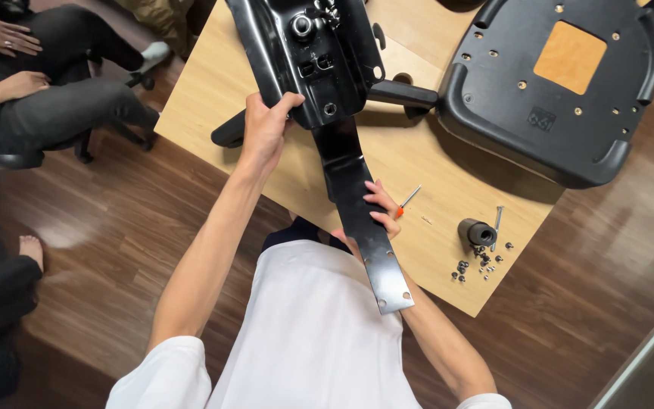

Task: The person assembles an office chair on a wooden table. They align a black metal mounting bracket against the chair mechanism, insert screws by hand, and press the bracket into place, working with the chair base, seat plate, and loose screws while a screwdriver lies on the table.

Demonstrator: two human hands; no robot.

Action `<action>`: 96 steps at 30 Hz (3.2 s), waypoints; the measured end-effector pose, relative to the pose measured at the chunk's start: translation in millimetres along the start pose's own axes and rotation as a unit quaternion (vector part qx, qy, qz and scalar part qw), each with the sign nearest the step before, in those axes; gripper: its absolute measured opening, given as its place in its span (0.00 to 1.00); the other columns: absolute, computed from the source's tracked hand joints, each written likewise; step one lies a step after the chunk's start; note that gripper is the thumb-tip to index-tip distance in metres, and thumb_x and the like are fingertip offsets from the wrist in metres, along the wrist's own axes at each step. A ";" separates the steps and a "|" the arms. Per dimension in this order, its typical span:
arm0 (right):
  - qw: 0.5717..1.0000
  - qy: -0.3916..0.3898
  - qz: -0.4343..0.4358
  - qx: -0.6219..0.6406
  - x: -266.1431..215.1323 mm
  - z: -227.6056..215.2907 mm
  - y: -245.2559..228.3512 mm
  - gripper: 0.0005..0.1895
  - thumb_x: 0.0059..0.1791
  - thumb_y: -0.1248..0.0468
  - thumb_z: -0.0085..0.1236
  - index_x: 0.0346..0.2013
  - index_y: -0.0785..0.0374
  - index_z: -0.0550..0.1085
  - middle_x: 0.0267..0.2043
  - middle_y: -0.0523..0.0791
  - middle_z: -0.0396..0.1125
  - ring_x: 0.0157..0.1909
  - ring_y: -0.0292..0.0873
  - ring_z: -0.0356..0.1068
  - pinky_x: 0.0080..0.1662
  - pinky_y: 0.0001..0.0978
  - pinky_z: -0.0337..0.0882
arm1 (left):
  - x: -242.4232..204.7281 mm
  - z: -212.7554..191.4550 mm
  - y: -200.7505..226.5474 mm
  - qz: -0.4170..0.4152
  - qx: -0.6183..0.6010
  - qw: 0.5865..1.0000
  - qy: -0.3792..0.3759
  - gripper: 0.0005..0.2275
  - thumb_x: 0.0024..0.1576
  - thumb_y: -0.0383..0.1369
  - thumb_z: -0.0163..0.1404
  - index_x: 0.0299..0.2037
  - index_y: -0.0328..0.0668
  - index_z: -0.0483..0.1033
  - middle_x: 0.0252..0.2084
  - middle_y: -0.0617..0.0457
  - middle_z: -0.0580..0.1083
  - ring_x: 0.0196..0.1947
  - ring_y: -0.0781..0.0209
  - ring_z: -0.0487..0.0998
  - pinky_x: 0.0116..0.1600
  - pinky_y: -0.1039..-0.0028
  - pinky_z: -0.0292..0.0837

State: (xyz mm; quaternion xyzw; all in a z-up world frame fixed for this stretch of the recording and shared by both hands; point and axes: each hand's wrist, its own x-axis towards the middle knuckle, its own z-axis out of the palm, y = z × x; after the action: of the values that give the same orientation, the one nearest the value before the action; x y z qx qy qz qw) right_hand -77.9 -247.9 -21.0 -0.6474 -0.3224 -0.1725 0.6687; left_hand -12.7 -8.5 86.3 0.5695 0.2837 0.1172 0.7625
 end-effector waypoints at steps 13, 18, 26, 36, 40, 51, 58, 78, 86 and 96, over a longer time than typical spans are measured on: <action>0.938 -0.291 -0.138 -0.126 30.9 -58.1 32.5 0.21 0.49 0.76 0.61 0.54 0.64 0.67 0.61 0.58 0.69 0.66 0.64 0.69 0.56 0.42 0.74 | 3.6 -0.2 -7.3 0.029 -0.020 0.999 0.011 0.03 0.55 0.24 0.55 0.30 0.34 0.78 0.26 0.58 0.76 0.23 0.73 0.73 0.30 0.79 0.66; 0.895 -0.374 0.082 -0.229 22.9 -71.8 21.4 0.28 0.43 0.72 0.68 0.58 0.55 0.77 0.45 0.52 0.70 0.38 0.49 0.71 0.37 0.38 0.72 | 6.3 -1.6 -11.2 0.036 -0.005 0.999 0.023 0.03 0.53 0.25 0.56 0.28 0.34 0.78 0.25 0.60 0.74 0.22 0.74 0.69 0.29 0.79 0.61; 0.862 -0.297 0.395 0.110 19.4 -81.1 13.5 0.25 0.50 0.74 0.56 0.62 0.59 0.72 0.54 0.45 0.71 0.44 0.35 0.70 0.44 0.25 0.73 | 6.5 -0.9 -14.1 0.049 0.011 0.998 0.025 0.04 0.53 0.26 0.56 0.27 0.36 0.78 0.24 0.62 0.72 0.23 0.75 0.66 0.32 0.78 0.62; 0.759 -0.195 0.596 0.174 45.3 -57.3 32.7 0.30 0.54 0.61 0.45 0.68 0.49 0.48 0.46 0.47 0.73 0.43 0.39 0.75 0.42 0.34 0.77 | 4.3 -0.5 -9.7 0.058 0.039 0.997 0.032 0.06 0.52 0.26 0.57 0.23 0.38 0.76 0.20 0.63 0.70 0.21 0.74 0.64 0.30 0.78 0.60; 0.759 -0.233 0.597 0.116 22.9 -41.8 85.0 0.25 0.57 0.57 0.48 0.68 0.60 0.61 0.52 0.47 0.72 0.48 0.37 0.72 0.46 0.32 0.74 | 7.0 -2.9 -8.8 0.058 0.041 0.997 0.018 0.05 0.52 0.26 0.57 0.24 0.38 0.76 0.22 0.63 0.71 0.23 0.75 0.66 0.33 0.79 0.63; 0.832 -0.314 0.448 -0.093 23.1 11.3 135.8 0.23 0.55 0.55 0.54 0.56 0.68 0.62 0.37 0.49 0.72 0.37 0.41 0.71 0.42 0.34 0.71 | 9.2 -17.1 -0.6 0.047 0.035 0.997 -0.044 0.02 0.53 0.26 0.56 0.30 0.37 0.78 0.28 0.59 0.76 0.30 0.72 0.75 0.40 0.78 0.70; 0.872 -0.291 0.375 -0.123 18.7 32.2 155.4 0.18 0.54 0.58 0.59 0.44 0.70 0.65 0.37 0.49 0.64 0.36 0.42 0.66 0.40 0.35 0.70 | 13.2 -27.6 3.9 0.048 0.047 0.995 -0.075 0.01 0.53 0.25 0.55 0.33 0.36 0.79 0.32 0.56 0.78 0.34 0.70 0.77 0.47 0.76 0.74; 0.843 -0.117 0.347 -0.394 -90.8 -151.9 68.8 0.16 0.50 0.71 0.57 0.51 0.69 0.69 0.48 0.54 0.62 0.50 0.57 0.67 0.47 0.48 0.69 | 9.9 -55.0 35.1 0.024 0.014 0.991 -0.128 0.09 0.61 0.17 0.54 0.50 0.30 0.76 0.48 0.48 0.78 0.47 0.60 0.81 0.61 0.73 0.78; 0.834 -0.156 0.338 -0.408 -102.5 -147.7 90.8 0.06 0.52 0.74 0.54 0.43 0.68 0.67 0.45 0.54 0.59 0.49 0.56 0.64 0.47 0.49 0.65 | 18.2 -60.4 35.7 0.043 0.039 0.992 -0.109 0.09 0.55 0.21 0.56 0.45 0.36 0.75 0.45 0.52 0.77 0.49 0.62 0.78 0.63 0.71 0.73; 0.868 0.006 0.436 -0.238 -82.2 -134.4 80.0 0.02 0.56 0.73 0.52 0.42 0.70 0.69 0.35 0.48 0.70 0.37 0.45 0.70 0.42 0.37 0.69 | 22.0 -61.4 39.1 0.007 0.025 0.993 -0.118 0.15 0.57 0.29 0.57 0.53 0.34 0.75 0.52 0.49 0.76 0.56 0.58 0.77 0.65 0.64 0.74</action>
State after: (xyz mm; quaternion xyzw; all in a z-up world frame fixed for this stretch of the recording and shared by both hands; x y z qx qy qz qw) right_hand -58.4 -386.3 -128.9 -0.8604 0.0472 0.0612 0.5037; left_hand -24.0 64.4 104.6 0.6001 0.1909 0.0474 0.7753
